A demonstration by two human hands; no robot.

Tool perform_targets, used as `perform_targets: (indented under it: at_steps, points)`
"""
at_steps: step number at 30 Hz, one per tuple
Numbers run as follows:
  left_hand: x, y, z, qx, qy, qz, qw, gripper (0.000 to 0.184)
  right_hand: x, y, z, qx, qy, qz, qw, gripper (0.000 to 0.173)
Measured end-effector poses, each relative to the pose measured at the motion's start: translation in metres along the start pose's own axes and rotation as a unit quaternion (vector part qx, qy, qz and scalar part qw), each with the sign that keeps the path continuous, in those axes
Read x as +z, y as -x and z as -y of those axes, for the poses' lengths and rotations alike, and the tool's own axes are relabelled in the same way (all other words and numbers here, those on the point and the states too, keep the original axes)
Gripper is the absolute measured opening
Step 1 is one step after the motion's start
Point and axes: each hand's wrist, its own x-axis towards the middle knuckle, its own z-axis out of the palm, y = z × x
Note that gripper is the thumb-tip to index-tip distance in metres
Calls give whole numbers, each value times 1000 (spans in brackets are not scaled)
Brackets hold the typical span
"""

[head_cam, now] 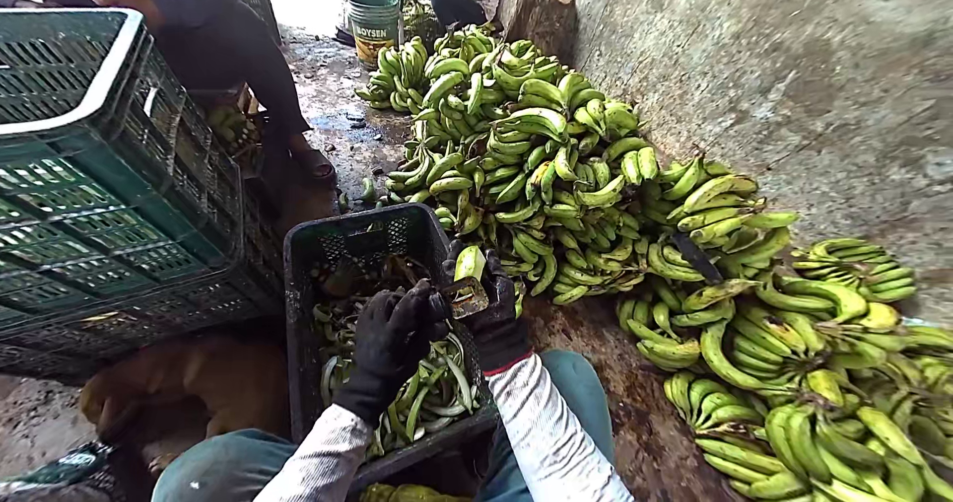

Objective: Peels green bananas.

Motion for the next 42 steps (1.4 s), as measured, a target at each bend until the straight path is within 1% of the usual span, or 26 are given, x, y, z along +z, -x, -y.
perform_targets:
  at_steps: [2,5,6,7,9,11,13,15,16,19,20,21,23,24,25,27,29,31,33,34,35,36,38,39,40,42]
  points:
    - [1,-1,0,-11,3,0,1000,50,5,5,-2,-3,10,-36,999,46]
    - [-8,-9,0,-94,50,34,994,56,13,12,-8,-5,75,-104,992,40]
    - [-12,-12,1,-118,61,45,990,58,15,13,-10,-2,91,-120,989,41]
    - [-16,-14,3,-124,72,47,989,59,15,13,-12,0,98,-124,987,42]
    - [-20,-12,7,-90,72,51,992,58,12,13,-13,-25,120,-120,985,40]
    - [-20,-5,6,-39,36,64,997,53,3,12,-12,-61,132,-96,985,36]
    - [-15,0,1,-10,-1,64,998,51,-3,14,-9,-92,145,-72,982,39]
    - [-12,2,-1,-5,-21,54,998,49,7,13,-8,-84,128,-104,983,39]
    - [-11,0,-1,-9,-19,56,998,49,11,12,-8,-65,108,-112,986,39]
    - [-11,-1,-2,-28,13,90,995,50,9,10,-6,-3,71,-70,995,44]
    - [-11,-1,-3,-30,23,96,995,50,7,9,-4,7,77,-50,996,45]
    - [-10,-1,-3,-37,32,99,994,53,4,8,-4,3,102,-26,994,46]
    - [-12,-2,-4,-76,49,109,990,65,0,10,-5,-41,210,17,977,43]
    - [-15,-5,-4,-104,59,127,985,70,1,13,-6,-57,257,30,964,39]
    - [-20,-9,-3,-127,63,152,978,74,3,16,-8,-47,273,42,960,37]
    - [-28,-12,1,-138,56,183,972,74,1,18,-7,-9,281,68,957,38]
    - [-32,-10,4,-121,20,185,975,65,-3,16,-3,22,318,59,946,41]
    - [-32,-5,5,-82,-25,172,981,58,-8,13,-5,24,375,10,927,41]
    - [-30,1,1,-54,-43,170,983,54,-9,17,-6,-10,427,-31,904,37]
    - [-28,5,0,-49,-41,168,984,54,-9,19,-6,-26,453,-46,890,36]
    - [-26,7,-1,-60,-33,171,983,54,-8,21,-6,-42,501,-43,863,36]
    - [-26,6,-2,-92,-19,182,979,54,-7,22,-4,-56,578,-18,814,37]
    - [-31,-2,2,-198,34,214,956,57,-2,26,-3,-80,728,58,678,36]
    - [-33,-6,7,-243,68,219,942,57,0,27,-4,-74,759,83,642,39]
    - [-34,-6,11,-271,96,213,934,58,-1,28,-6,-67,765,94,634,42]
    - [-36,-5,13,-295,132,202,924,56,-5,29,-7,-69,755,116,641,43]
